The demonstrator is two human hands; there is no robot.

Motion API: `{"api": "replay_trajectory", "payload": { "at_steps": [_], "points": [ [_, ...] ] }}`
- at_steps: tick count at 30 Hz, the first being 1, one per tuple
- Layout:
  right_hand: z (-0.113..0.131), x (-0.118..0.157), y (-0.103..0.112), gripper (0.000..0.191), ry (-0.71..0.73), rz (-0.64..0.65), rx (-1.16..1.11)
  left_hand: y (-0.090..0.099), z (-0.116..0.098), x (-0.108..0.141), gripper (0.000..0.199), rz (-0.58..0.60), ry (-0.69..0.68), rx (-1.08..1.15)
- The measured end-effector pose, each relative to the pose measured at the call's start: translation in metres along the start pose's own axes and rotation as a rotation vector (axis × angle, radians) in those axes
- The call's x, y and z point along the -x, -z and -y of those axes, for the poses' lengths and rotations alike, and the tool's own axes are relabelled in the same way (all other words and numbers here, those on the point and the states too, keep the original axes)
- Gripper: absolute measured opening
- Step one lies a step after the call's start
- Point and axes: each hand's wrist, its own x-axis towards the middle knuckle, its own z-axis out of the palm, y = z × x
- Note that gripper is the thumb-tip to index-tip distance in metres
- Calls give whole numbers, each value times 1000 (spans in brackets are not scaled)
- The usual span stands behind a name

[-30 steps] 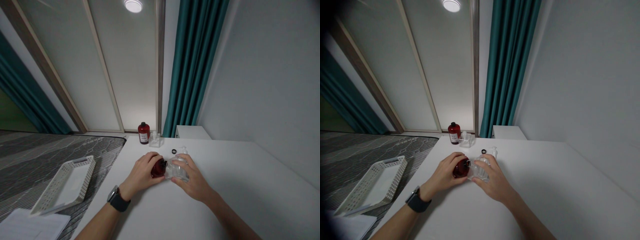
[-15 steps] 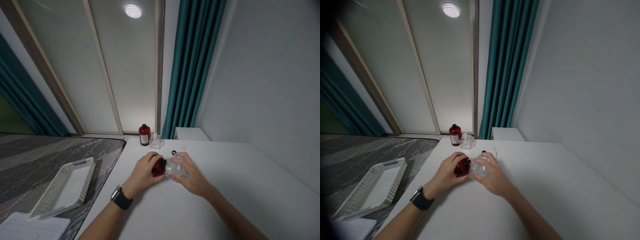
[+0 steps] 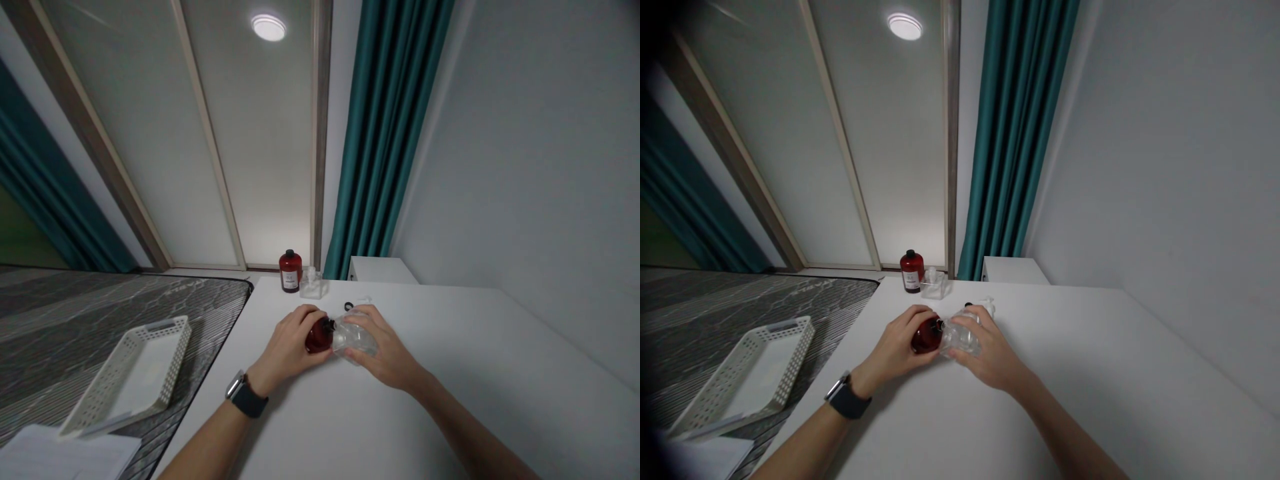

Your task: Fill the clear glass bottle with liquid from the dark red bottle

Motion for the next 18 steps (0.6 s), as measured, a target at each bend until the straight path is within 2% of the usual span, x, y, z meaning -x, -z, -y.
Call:
{"api": "replay_trajectory", "payload": {
  "at_steps": [18],
  "points": [
    [5, -5, 8, 41, -45, 103, -1, -2, 2, 1, 52, -10, -56, -39]
  ]
}}
